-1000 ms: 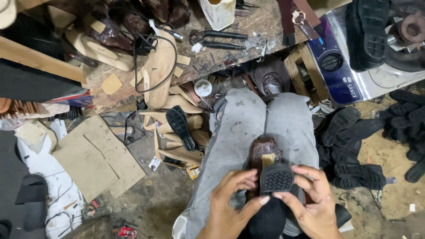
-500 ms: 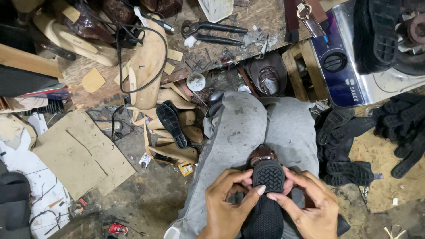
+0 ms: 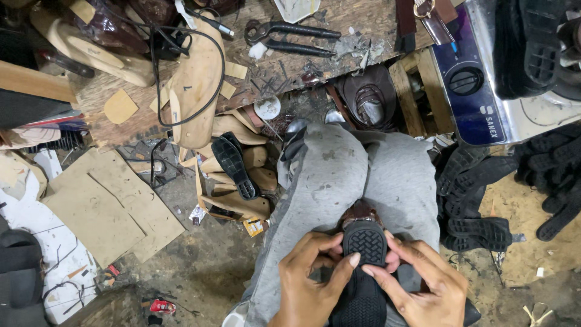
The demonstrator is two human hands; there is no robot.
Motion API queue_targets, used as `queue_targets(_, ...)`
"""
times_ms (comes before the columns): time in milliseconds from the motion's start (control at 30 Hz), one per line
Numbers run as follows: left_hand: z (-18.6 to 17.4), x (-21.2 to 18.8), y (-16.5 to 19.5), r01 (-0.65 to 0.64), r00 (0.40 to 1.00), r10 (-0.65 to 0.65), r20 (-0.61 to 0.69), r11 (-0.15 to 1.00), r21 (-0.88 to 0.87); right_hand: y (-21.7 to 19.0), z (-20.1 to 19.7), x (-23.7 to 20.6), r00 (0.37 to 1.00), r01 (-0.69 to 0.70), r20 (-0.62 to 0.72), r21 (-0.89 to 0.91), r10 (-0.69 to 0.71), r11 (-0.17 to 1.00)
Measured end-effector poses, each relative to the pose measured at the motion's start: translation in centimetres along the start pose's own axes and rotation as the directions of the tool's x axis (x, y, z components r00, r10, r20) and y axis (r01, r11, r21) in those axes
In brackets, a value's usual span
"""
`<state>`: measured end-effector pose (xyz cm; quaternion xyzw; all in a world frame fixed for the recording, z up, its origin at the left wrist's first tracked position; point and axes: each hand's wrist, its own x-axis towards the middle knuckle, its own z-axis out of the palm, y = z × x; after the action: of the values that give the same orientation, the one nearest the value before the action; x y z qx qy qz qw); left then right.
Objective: The person sits with a shoe on their lap, inserts a foam insole into the shoe, then takes a black rubber sole, aligns it with the shoe bottom, and presses and hammers the sole onto the shoe with a curved metal tool, working around the edges before holding up the finished shoe.
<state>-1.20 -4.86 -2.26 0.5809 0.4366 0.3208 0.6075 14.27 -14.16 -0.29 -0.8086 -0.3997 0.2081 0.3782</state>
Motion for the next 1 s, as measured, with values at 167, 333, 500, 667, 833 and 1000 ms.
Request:
queue_targets(167, 0.3, 0.7, 1.1, 0.084, 0.996, -0.089, 0.022, 0.983, 0.163, -1.1, -1.5, 3.5, 0.94, 0.082, 0.317, 0.157, -0.129, 0.984)
queue_targets(333, -0.7, 0.4, 3.2, -0.037, 0.988, 0.01, 0.151, 0.984, 0.176, -1.4, -3.1, 5.4, 0.875, -0.082, 0.482, 0.239, -0.045, 0.967)
queue_targets(500, -2.3, -0.7, 4.3, -0.027, 0.921, 0.063, 0.384, 0.995, -0.098, -3.0, -4.1, 1.2, 0.892, 0.007, 0.417, 0.377, -0.176, 0.926)
queue_targets(667, -1.9, -2.3, 6.1, -0.263, 0.909, 0.292, 0.297, 0.955, -0.137, -5.1, -5.2, -1.3, 0.916, 0.039, 0.339, 0.459, -0.215, 0.888)
queue_targets(833, -1.5, -1.2, 9.7, -0.488, 0.803, 0.521, 0.289, 0.854, -0.182, -6.9, -8.3, -1.7, 0.885, 0.432, -0.014, 0.403, -0.466, 0.807)
queue_targets(1000, -0.2, 1.0, 13.7, -0.707, 0.613, 0.734, 0.293, 0.675, -0.212, -7.4, -9.7, -0.4, 0.835, 0.547, -0.25, 0.29, -0.49, 0.785)
